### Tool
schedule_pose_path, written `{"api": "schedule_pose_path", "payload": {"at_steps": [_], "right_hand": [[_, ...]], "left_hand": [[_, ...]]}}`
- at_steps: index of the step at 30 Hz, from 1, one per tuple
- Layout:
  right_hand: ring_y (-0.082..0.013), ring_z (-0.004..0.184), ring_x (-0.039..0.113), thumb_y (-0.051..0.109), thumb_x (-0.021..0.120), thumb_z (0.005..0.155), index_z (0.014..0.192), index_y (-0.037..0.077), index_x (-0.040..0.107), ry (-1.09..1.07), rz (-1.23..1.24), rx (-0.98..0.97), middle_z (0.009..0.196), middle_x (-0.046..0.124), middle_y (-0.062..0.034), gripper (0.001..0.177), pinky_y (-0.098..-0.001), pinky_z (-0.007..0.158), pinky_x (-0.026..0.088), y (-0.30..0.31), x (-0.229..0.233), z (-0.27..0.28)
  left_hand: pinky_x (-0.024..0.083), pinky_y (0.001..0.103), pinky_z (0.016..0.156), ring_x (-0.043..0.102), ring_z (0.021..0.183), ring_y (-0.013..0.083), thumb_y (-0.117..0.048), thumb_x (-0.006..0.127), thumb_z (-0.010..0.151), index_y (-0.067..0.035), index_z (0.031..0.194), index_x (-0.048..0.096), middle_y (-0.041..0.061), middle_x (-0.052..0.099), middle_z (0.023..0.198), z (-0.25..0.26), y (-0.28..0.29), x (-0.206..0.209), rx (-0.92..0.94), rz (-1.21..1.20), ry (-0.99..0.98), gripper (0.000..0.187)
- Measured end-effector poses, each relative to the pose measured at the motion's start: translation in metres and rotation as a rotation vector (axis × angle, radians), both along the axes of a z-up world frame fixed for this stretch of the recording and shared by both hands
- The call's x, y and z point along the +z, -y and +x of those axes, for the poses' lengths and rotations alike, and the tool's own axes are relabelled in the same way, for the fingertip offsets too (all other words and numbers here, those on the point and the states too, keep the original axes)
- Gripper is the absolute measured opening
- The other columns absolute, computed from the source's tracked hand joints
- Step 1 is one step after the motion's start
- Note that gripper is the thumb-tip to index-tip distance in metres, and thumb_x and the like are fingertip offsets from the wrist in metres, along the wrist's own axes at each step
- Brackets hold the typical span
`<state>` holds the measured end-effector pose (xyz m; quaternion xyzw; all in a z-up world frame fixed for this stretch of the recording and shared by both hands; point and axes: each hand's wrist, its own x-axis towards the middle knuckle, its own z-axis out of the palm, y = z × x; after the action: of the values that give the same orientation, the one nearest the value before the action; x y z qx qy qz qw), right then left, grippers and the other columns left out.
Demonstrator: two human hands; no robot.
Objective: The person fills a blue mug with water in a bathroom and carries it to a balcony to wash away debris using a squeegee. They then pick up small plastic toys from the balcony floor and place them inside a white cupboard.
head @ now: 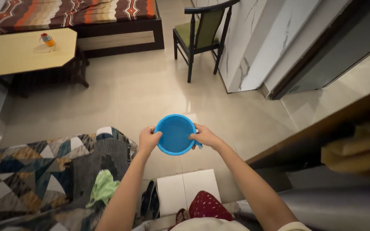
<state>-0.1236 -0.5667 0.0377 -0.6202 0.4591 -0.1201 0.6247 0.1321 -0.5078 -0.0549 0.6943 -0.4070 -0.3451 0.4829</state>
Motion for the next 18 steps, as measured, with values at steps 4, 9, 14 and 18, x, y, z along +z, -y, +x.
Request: {"api": "schedule_pose_path", "payload": {"at_steps": [4, 9, 14, 18], "right_hand": [[-0.0194, 0.061, 0.073, 0.011, 0.065, 0.082, 0.139, 0.008, 0.056, 0.0, 0.004, -0.013, 0.087, 0.076, -0.0123, 0.058, -0.0295, 0.055, 0.054, 0.057, -0.002, 0.011], [-0.0193, 0.063, 0.074, 0.013, 0.064, 0.082, 0.139, 0.007, 0.056, -0.002, 0.024, 0.018, 0.086, 0.074, -0.0131, 0.057, -0.0342, 0.054, 0.054, 0.143, -0.014, 0.03], [-0.0202, 0.064, 0.075, 0.012, 0.066, 0.082, 0.141, 0.008, 0.054, -0.016, -0.027, 0.077, 0.089, 0.076, -0.012, 0.061, -0.0289, 0.062, 0.058, 0.243, -0.014, 0.058], [-0.0196, 0.064, 0.075, 0.013, 0.065, 0.083, 0.142, 0.007, 0.051, -0.013, -0.056, 0.061, 0.088, 0.075, -0.0134, 0.061, -0.0314, 0.063, 0.056, 0.323, -0.025, 0.085]], "left_hand": [[0.049, 0.032, 0.054, 0.058, 0.054, 0.0132, -0.013, 0.067, 0.07, 0.001, 0.071, 0.069, 0.007, 0.064, 0.059, 0.013, 0.067, 0.0, 0.003, 0.015, 0.053, 0.014], [0.048, 0.032, 0.053, 0.058, 0.055, 0.0118, -0.015, 0.068, 0.07, 0.0, 0.069, 0.068, 0.005, 0.064, 0.059, 0.035, 0.148, -0.012, -0.003, 0.018, 0.045, 0.014], [0.045, 0.033, 0.052, 0.054, 0.054, 0.0142, -0.013, 0.068, 0.07, 0.002, 0.065, 0.063, 0.008, 0.059, 0.057, 0.065, 0.245, -0.01, -0.005, 0.035, 0.096, 0.017], [0.043, 0.033, 0.051, 0.051, 0.054, 0.0129, -0.012, 0.067, 0.07, -0.001, 0.063, 0.058, 0.006, 0.056, 0.057, 0.085, 0.316, -0.015, 0.06, 0.006, 0.077, 0.016]]}}
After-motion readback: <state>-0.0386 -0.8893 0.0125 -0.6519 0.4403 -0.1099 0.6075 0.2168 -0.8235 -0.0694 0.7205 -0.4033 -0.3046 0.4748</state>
